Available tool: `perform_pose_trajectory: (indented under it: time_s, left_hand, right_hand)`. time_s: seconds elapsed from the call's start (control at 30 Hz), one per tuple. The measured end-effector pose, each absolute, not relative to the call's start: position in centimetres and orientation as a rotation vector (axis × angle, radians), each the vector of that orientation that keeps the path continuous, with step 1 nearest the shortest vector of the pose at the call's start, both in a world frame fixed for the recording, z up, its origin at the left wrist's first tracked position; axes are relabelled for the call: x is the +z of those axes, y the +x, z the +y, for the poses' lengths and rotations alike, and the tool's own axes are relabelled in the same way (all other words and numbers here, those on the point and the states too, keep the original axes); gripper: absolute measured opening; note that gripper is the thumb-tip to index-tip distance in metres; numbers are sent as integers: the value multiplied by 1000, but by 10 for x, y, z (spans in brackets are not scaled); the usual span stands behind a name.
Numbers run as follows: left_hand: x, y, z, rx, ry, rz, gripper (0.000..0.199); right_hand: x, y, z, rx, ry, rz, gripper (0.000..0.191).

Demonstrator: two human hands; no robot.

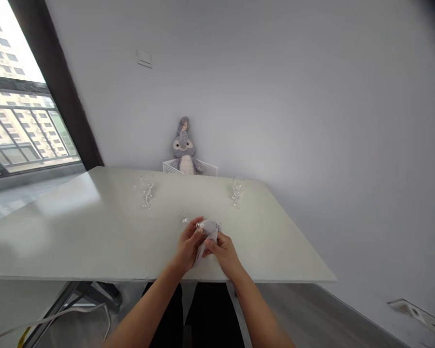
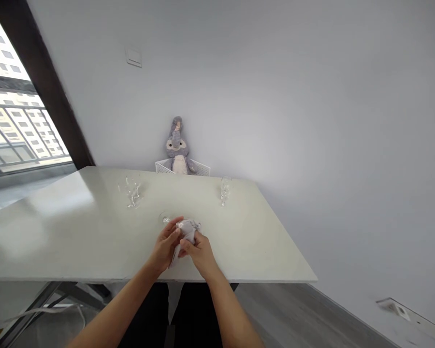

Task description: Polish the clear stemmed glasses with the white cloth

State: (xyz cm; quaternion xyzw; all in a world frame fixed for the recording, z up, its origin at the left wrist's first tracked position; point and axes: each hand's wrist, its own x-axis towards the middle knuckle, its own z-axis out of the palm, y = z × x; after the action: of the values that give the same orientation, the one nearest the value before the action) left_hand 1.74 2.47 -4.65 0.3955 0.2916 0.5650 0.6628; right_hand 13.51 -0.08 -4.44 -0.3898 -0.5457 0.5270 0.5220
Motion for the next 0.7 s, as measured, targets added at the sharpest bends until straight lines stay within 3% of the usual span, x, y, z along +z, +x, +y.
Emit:
perform_pose_trajectory:
  time_s: [0.13, 0.27, 0.37, 0.47, 0.6, 0.7]
  left_hand:
    - [-49, 13, 30, 1204, 1173, 734, 42]
    - [-48, 1, 40, 1155, 1422, 736, 41]
    - [-45, -7, 43, 1132, 1486, 622, 39]
    - [-43, -8, 45, 1093, 1405, 651, 43]
    - [-45, -4, 48, 984, 1366, 807, 47]
    - [-46, -5, 47, 922, 1524, 855, 48]
  right_hand:
    - [-46, 139, 2, 1624, -765, -988, 35]
    - [-45, 144, 6, 1727, -740, -623, 28]
    - [-43, 143, 4, 1750, -761, -653, 25]
    - [-47, 137, -2, 1518, -884, -1094, 29]
    - [-56, 138, -6, 875, -1143, -1597, 31]
    - [-61, 147, -3, 988, -1138, -1538, 28]
